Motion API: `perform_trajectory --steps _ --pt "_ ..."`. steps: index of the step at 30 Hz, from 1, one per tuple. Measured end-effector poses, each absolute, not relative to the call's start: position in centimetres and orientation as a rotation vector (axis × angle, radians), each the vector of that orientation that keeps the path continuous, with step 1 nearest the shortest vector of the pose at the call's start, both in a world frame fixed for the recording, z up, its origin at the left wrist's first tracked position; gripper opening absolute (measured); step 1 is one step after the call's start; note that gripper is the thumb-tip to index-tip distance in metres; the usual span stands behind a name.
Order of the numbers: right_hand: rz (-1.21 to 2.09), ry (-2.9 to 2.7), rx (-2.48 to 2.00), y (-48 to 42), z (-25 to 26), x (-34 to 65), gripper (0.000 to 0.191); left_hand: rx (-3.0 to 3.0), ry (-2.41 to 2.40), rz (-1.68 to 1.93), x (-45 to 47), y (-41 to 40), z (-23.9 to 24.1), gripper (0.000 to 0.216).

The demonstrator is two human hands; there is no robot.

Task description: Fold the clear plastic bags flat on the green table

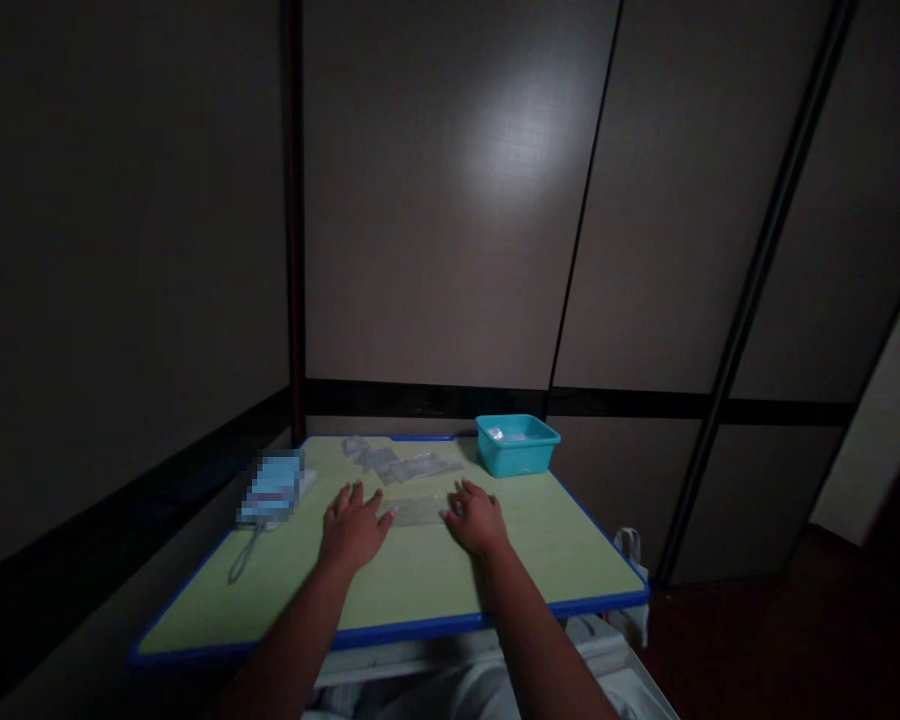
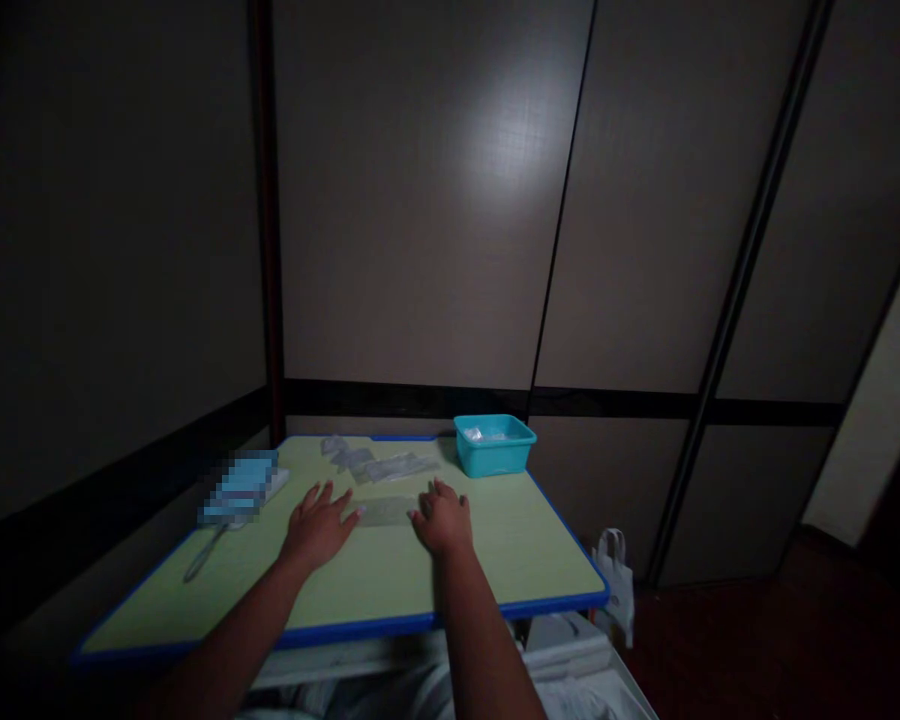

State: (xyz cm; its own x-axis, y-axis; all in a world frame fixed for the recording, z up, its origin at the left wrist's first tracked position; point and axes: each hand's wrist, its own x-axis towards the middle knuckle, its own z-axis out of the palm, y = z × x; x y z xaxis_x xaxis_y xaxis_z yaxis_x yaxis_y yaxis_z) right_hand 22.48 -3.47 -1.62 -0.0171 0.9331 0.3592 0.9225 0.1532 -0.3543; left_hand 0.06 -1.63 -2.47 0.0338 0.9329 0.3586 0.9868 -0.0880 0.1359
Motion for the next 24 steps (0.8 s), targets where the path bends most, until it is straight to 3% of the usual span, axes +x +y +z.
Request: perform_trajectory --steps 18,24 --pt "0.032 -1.862 -1.764 -3.21 -1.96 22.66 0.037 -2.251 -1.967 -0.659 -0.25 -1.58 -2.49 0.046" --pt "0.065 -1.803 -1.760 -2.91 -1.97 22.74 0.049 -2.251 -1.965 -0.650 -0.30 -1.48 -2.57 0.042"
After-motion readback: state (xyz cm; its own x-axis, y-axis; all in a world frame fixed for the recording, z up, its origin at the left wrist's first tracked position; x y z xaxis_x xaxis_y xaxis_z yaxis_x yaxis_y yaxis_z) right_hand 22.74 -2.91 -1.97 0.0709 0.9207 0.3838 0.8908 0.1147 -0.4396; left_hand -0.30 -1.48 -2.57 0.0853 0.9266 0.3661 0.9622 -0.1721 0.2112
